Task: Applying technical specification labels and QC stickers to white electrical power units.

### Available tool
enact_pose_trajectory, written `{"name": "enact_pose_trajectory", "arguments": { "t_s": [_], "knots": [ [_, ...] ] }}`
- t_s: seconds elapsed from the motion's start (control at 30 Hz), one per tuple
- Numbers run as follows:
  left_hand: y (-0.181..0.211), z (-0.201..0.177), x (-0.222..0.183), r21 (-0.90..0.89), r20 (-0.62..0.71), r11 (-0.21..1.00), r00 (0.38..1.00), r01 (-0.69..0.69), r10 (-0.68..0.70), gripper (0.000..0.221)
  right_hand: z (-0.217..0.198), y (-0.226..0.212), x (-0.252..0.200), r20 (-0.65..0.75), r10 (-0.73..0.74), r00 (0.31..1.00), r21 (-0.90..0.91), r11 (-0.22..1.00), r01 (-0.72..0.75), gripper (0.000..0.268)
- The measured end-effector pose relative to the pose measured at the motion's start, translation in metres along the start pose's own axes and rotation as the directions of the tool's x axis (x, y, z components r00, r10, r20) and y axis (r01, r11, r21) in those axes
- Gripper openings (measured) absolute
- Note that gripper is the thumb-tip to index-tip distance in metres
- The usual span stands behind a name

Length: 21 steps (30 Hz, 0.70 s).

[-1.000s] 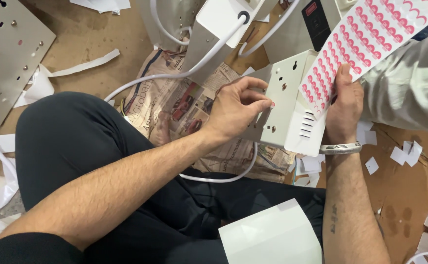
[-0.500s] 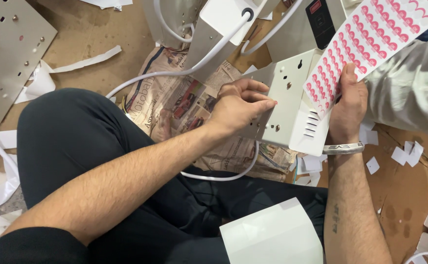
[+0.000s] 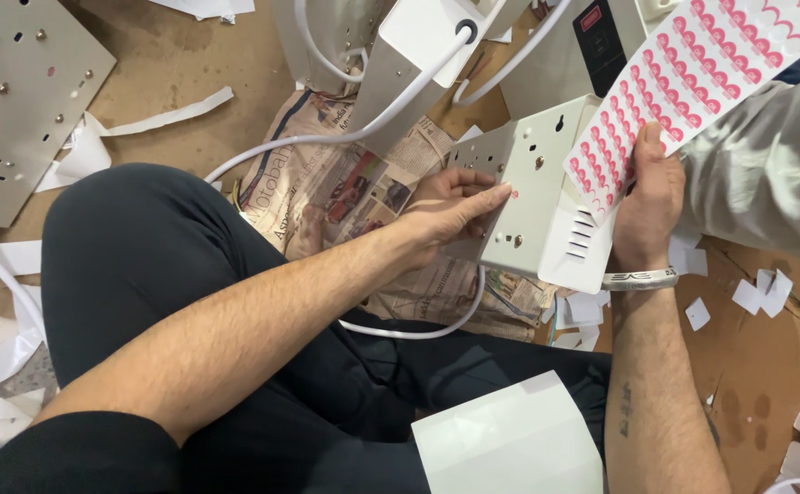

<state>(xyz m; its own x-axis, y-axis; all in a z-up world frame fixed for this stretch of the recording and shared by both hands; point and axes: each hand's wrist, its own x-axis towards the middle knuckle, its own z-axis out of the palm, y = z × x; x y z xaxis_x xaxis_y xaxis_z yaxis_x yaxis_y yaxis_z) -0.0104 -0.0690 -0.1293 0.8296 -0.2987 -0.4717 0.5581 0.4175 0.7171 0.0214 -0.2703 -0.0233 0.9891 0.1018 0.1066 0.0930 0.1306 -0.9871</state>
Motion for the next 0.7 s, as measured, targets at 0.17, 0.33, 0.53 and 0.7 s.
{"name": "enact_pose_trajectory", "arguments": {
  "t_s": [0.17,0.33,0.53,0.7],
  "knots": [
    [0.009,-0.002,-0.009,0.054,0.027,0.998,1.000,-0.016,0.015,0.069,-0.002,0.002,0.000,-0.001,-0.006,1.000,-0.038,0.999,0.006,0.029],
    [0.010,-0.008,-0.005,0.105,0.042,0.994,0.999,-0.034,0.030,0.063,-0.004,0.003,0.000,0.001,-0.012,1.000,-0.024,1.000,0.012,0.029],
    [0.034,0.004,-0.017,0.225,0.005,0.935,0.960,-0.275,0.281,0.052,0.013,-0.009,-0.005,-0.068,0.009,0.998,0.003,1.000,-0.009,0.026],
    [0.074,0.024,-0.037,0.507,0.331,0.511,0.705,-0.693,0.627,0.090,0.025,-0.027,-0.011,0.066,0.135,0.989,0.105,0.984,-0.142,0.027]
  ]
}}
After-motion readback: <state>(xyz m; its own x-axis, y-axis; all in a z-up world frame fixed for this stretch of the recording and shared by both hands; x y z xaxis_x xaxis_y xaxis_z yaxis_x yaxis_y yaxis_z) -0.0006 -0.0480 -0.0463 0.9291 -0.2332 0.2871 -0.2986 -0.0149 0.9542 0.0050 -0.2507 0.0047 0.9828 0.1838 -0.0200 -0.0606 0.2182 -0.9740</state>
